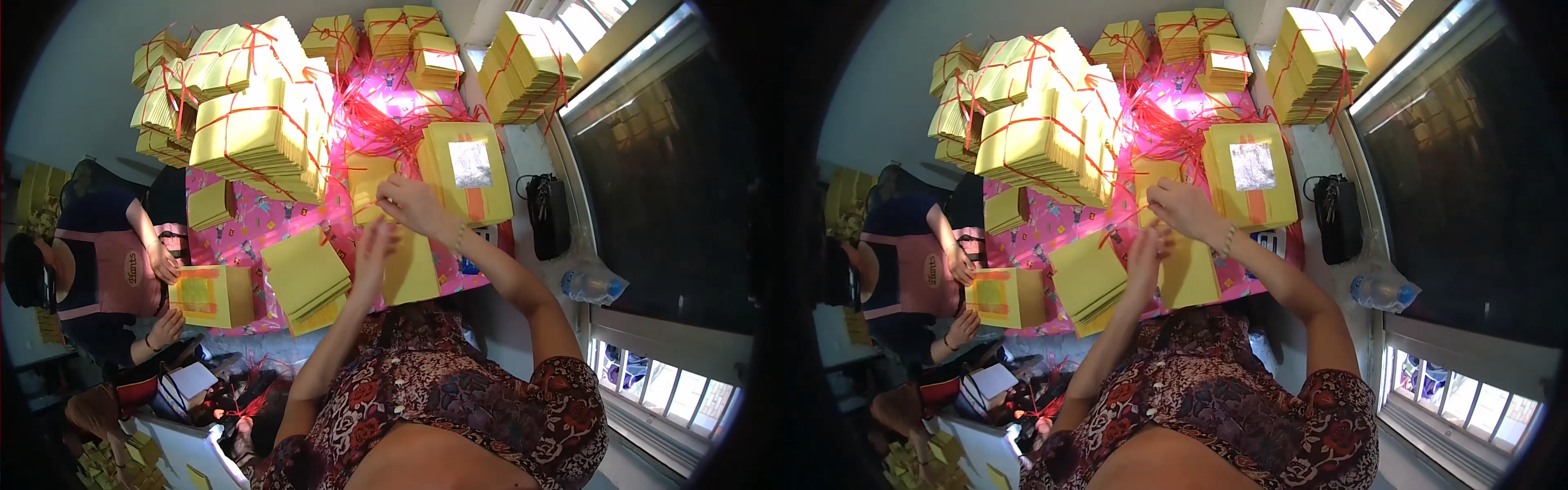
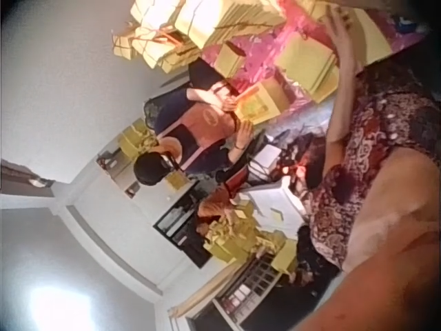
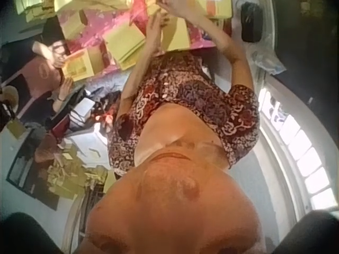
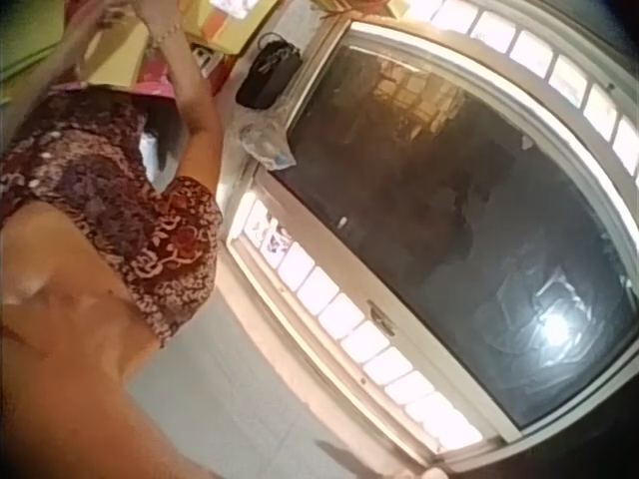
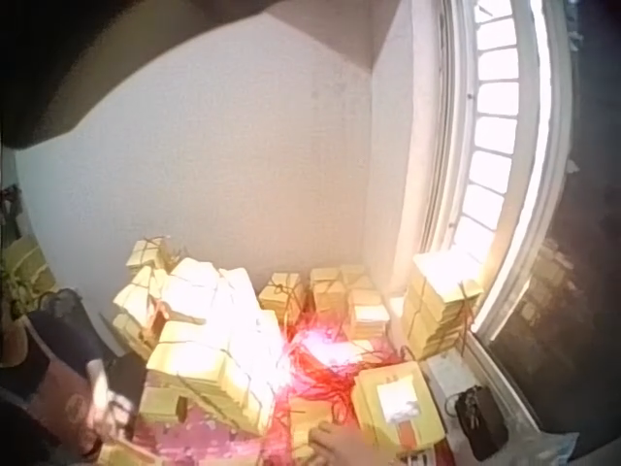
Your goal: Stacking and bundling yellow paper products with red string.
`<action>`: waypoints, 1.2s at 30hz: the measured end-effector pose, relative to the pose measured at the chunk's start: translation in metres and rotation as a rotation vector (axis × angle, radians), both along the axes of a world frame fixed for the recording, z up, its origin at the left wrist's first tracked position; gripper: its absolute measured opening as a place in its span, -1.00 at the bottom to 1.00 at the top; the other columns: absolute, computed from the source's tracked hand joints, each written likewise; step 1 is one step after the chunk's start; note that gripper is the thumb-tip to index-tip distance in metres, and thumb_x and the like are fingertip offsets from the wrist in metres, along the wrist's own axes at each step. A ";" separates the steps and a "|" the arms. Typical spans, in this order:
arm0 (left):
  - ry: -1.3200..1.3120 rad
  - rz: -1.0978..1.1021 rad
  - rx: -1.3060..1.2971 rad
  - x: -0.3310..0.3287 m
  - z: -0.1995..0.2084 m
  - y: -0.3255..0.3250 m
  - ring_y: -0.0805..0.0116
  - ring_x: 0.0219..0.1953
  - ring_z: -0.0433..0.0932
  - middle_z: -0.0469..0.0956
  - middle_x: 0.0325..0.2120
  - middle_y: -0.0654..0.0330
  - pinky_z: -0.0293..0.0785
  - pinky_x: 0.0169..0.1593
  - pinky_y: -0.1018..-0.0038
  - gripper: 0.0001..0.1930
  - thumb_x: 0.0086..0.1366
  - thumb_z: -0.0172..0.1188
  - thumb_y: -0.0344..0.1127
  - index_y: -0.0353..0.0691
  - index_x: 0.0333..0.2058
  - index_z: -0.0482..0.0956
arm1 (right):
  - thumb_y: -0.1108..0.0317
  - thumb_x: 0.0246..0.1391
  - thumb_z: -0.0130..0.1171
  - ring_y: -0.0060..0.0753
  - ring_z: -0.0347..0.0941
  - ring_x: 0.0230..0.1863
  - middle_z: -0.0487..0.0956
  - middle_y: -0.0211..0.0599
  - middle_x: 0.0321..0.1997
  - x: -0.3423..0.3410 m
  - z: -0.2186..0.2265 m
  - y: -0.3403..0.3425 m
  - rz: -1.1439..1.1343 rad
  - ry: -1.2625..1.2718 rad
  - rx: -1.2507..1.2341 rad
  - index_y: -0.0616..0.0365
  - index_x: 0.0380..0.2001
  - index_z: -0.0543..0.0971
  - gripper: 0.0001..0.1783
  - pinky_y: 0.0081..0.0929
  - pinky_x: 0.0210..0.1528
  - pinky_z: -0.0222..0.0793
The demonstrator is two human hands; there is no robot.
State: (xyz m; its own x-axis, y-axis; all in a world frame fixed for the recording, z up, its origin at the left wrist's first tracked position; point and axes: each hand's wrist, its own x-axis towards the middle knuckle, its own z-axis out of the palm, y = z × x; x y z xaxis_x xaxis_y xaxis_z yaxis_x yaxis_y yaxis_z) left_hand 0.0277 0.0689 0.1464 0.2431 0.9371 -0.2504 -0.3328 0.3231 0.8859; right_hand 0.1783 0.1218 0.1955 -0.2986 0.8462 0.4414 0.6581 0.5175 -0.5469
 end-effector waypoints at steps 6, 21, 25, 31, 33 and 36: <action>-0.604 0.027 -0.076 -0.023 0.022 0.025 0.42 -0.23 0.50 0.53 -0.25 0.22 0.38 -0.09 0.49 -0.68 0.47 -0.08 -0.10 -0.21 -0.04 0.44 | 0.37 0.04 0.27 -0.31 0.47 -0.43 0.43 -0.31 -0.38 -0.009 0.017 -0.057 -0.045 0.147 0.043 0.15 -0.29 0.47 -0.79 -0.38 -0.37 0.44; -0.538 -0.109 -0.152 -0.038 0.039 -0.040 0.40 -0.37 0.43 0.45 -0.48 0.27 0.39 -0.22 0.48 -0.70 0.49 -0.14 -0.12 -0.21 -0.09 0.43 | 0.20 0.36 -0.06 -0.68 0.41 -0.41 0.45 -0.50 -0.35 -0.008 0.007 -0.126 -0.221 1.398 -0.564 0.26 -0.08 0.53 -0.66 -0.64 -0.29 0.40; -0.675 0.004 -0.414 -0.046 0.008 -0.038 0.36 -0.26 0.48 0.53 -0.35 0.20 0.41 -0.07 0.45 -0.67 0.49 -0.16 -0.11 -0.24 -0.04 0.40 | 0.23 0.33 0.00 -0.63 0.46 -0.39 0.50 -0.44 -0.38 -0.007 -0.030 -0.142 -0.365 1.346 -0.585 0.28 -0.09 0.54 -0.68 -0.62 -0.28 0.44; -0.080 0.035 -0.214 -0.041 -0.041 -0.036 0.46 -0.02 0.38 0.45 0.00 0.27 0.28 0.13 0.44 -0.53 0.50 -0.20 -0.05 -0.21 0.21 0.29 | 0.20 0.29 0.08 -0.68 0.47 -0.42 0.55 -0.46 -0.38 0.012 -0.088 -0.136 -0.591 1.310 -0.634 0.21 -0.09 0.57 -0.68 -0.67 -0.32 0.44; 0.021 0.020 -0.226 -0.037 -0.046 -0.038 0.41 0.10 0.34 0.40 0.11 0.22 0.22 0.21 0.41 -0.47 0.50 -0.20 -0.03 -0.22 0.29 0.19 | 0.17 0.27 0.11 -0.70 0.46 -0.42 0.55 -0.50 -0.41 0.020 -0.100 -0.131 -0.604 1.216 -0.643 0.18 -0.11 0.58 -0.69 -0.69 -0.34 0.42; 0.104 0.089 -0.228 -0.028 -0.059 -0.036 0.34 0.22 0.27 0.28 0.24 0.15 0.13 0.29 0.39 -0.44 0.50 -0.19 -0.03 -0.25 0.32 0.11 | 0.16 0.22 0.17 -0.72 0.47 -0.45 0.55 -0.53 -0.45 0.026 -0.110 -0.127 -0.645 1.243 -0.673 0.14 -0.16 0.59 -0.71 -0.73 -0.40 0.38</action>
State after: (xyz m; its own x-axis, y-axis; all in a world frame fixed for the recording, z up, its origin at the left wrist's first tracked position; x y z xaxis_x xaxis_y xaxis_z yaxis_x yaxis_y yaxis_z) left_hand -0.0002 0.0330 0.0876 0.1245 0.8700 -0.4771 -0.2801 0.4921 0.8243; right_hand 0.2039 -0.0053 0.0853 0.4343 0.8194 -0.3741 -0.3626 -0.2212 -0.9053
